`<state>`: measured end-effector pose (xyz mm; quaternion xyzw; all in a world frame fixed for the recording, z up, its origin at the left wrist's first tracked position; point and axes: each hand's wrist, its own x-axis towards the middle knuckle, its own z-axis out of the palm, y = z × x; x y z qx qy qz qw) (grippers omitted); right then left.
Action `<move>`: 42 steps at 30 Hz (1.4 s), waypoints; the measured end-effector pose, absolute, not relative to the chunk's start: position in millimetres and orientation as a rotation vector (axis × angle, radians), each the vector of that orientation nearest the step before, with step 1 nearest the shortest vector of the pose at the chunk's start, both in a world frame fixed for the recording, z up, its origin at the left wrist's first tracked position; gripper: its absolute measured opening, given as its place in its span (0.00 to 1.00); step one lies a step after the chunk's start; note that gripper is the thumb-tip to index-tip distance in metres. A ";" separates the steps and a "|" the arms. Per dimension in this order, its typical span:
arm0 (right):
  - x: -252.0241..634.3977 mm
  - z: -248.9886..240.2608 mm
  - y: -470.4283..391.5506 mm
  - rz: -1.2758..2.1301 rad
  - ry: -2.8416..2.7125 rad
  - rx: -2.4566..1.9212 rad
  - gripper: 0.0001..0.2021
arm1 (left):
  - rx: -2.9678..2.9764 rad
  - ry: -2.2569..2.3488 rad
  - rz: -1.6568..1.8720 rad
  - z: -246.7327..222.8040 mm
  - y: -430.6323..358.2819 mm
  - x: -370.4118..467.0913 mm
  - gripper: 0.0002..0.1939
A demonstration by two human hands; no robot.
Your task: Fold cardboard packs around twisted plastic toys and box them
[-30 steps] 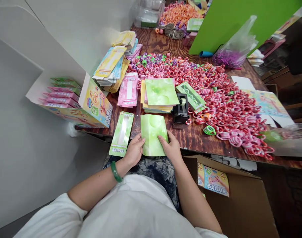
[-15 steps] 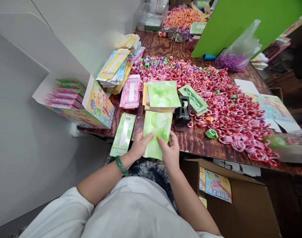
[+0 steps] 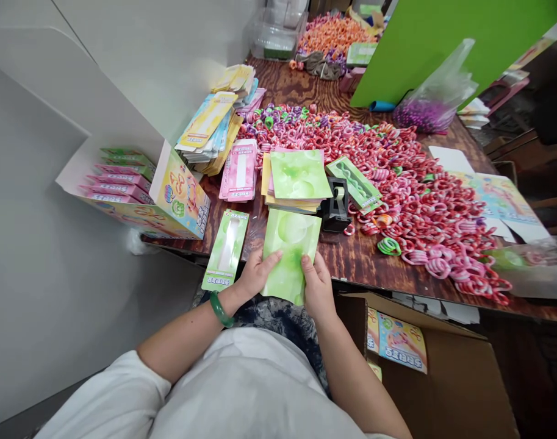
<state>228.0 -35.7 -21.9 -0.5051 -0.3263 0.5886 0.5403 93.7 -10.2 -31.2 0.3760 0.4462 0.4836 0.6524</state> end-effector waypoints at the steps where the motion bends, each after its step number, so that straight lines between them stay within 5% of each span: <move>1: 227.3 -22.2 -36.6 1.378 -0.827 -1.209 0.17 | 0.886 1.012 1.090 -30.1 -10.3 93.8 0.23; 9: 221.7 -41.3 -40.2 1.127 -1.208 -1.381 0.20 | 0.969 0.965 1.080 -29.0 -27.2 106.9 0.35; 13: 220.2 -46.4 -37.5 1.085 -1.319 -1.430 0.20 | 0.962 0.966 1.148 -34.2 -36.3 111.5 0.32; 21: 217.6 -50.1 -44.5 1.267 -1.331 -1.347 0.23 | 0.685 0.782 0.788 -31.9 -10.9 96.0 0.28; 26: 221.0 -50.8 -45.6 1.381 -1.319 -1.278 0.17 | 0.781 0.826 0.833 -31.7 -5.7 97.0 0.24; 32: 221.0 -46.1 -43.5 1.561 -1.287 -1.239 0.28 | 0.838 0.983 0.826 -28.9 -7.3 97.0 0.25; 42: 214.0 -42.6 -45.3 1.921 -1.018 -1.105 0.22 | 0.821 1.057 0.808 -20.2 -11.0 91.6 0.22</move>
